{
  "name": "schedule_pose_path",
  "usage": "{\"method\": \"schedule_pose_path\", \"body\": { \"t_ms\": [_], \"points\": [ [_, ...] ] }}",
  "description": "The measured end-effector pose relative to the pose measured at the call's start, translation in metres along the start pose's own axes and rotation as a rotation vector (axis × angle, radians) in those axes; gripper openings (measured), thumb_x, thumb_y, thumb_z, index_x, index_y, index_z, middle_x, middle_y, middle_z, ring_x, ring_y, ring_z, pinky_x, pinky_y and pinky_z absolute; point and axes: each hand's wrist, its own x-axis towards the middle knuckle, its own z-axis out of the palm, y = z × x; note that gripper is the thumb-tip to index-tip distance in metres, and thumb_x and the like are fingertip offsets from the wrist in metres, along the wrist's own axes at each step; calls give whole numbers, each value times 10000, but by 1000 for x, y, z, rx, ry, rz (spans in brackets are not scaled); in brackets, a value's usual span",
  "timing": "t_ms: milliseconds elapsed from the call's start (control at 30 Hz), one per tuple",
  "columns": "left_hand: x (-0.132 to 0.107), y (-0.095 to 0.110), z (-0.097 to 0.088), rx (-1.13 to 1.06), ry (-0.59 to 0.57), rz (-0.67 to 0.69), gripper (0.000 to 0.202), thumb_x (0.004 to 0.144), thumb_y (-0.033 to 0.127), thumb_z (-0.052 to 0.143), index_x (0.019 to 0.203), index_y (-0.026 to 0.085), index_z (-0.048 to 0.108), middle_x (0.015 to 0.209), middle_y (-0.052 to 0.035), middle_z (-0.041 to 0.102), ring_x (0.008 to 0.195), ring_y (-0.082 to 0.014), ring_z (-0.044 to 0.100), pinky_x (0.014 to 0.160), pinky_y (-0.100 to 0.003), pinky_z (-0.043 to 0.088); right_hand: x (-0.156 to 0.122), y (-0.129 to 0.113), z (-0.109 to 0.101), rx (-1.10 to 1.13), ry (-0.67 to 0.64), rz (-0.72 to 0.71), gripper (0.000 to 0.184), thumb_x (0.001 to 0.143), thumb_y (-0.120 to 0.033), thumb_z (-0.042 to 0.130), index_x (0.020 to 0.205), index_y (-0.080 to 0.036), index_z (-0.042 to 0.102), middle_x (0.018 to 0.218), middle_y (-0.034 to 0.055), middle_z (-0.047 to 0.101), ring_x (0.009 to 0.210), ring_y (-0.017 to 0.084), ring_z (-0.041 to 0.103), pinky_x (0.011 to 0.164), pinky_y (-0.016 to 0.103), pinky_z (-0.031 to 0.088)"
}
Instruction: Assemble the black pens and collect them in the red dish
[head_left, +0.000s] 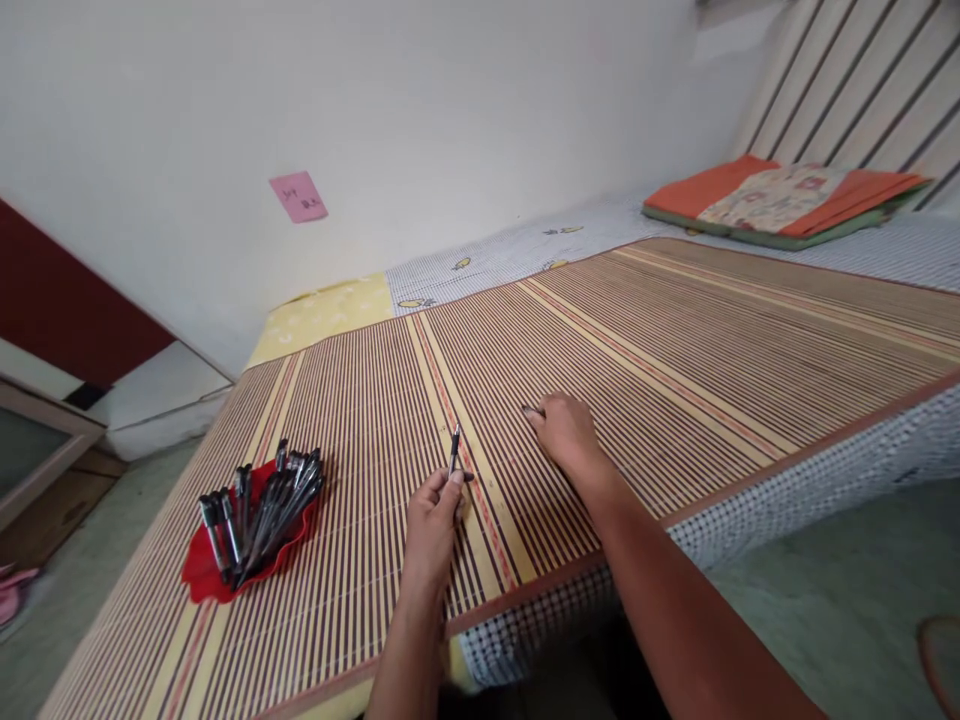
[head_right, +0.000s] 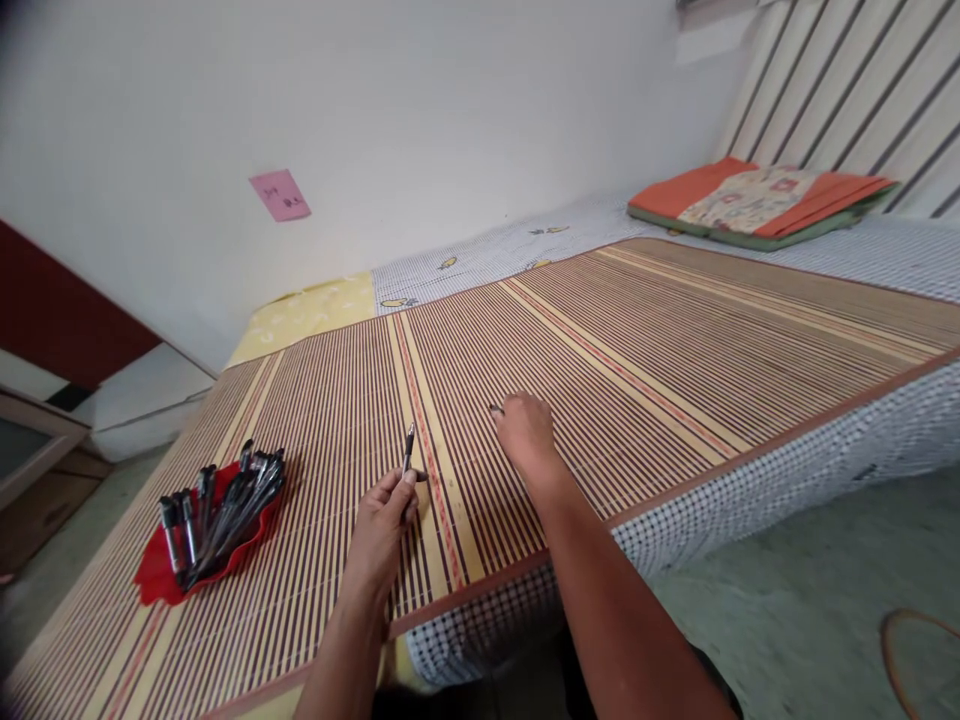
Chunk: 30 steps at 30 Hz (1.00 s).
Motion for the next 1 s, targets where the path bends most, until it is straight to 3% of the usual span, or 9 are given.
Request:
{"method": "schedule_pose_path", "body": {
  "t_ms": [100,200,300,433,500,600,767,900,1000],
  "points": [
    [-1,1,1,-1,-18,-24,437,738,578,782,767,173,621,549,79,382,488,-73,299,475,-203,210,-2,-2,0,11,21,31,216,918,-279,618,1031,-108,683,1040,163,698,978,294,660,802,359,445],
    [-3,6,2,23,-45,-24,480,755,634,742,775,172,615,539,77,378,486,-79,277,473,-212,206,-4,-4,2,28,-53,44,220,908,-241,631,1090,-127,677,1115,170,683,975,270,666,754,326,433],
    [-7,12,4,72,-74,-31,479,795,648,697,776,181,593,541,71,381,488,-87,273,480,-218,224,-6,-7,1,45,-155,13,173,930,-202,573,1030,-137,699,1069,161,695,908,247,676,700,312,416],
    [-9,17,5,84,-87,-61,496,796,665,686,769,181,581,554,67,377,498,-87,283,489,-212,239,-9,-11,-1,157,-172,-10,111,891,-156,596,932,-125,695,995,155,706,874,236,672,692,301,420],
    [-9,17,5,62,-77,-65,525,776,690,688,776,174,592,550,69,369,501,-86,277,486,-208,231,-8,-14,-2,314,-153,-5,80,859,-132,620,901,-130,688,953,142,712,868,224,669,714,294,440],
    [-8,14,5,38,-81,-67,525,762,682,709,784,166,613,547,69,370,504,-83,279,486,-201,236,-7,-18,-5,744,-131,7,128,819,-129,643,942,-146,677,903,94,715,833,188,670,724,281,482],
    [-5,6,4,11,-98,-49,453,770,604,747,764,166,630,567,68,381,515,-82,310,498,-195,273,-9,-29,-14,1387,-214,53,178,761,-267,700,914,-179,673,786,14,679,679,132,637,604,248,481],
    [-4,3,3,40,-106,0,389,784,543,756,777,166,660,575,63,421,525,-84,345,525,-196,314,-12,-33,-20,1562,-209,43,219,715,-321,744,873,-188,670,783,9,687,719,127,641,650,250,488],
    [-3,3,3,44,-106,11,371,780,523,762,774,165,666,593,53,476,536,-84,385,537,-193,331,-12,-32,-23,1510,-189,49,204,709,-323,740,845,-187,673,773,9,678,724,137,635,653,264,486]
  ]
}}
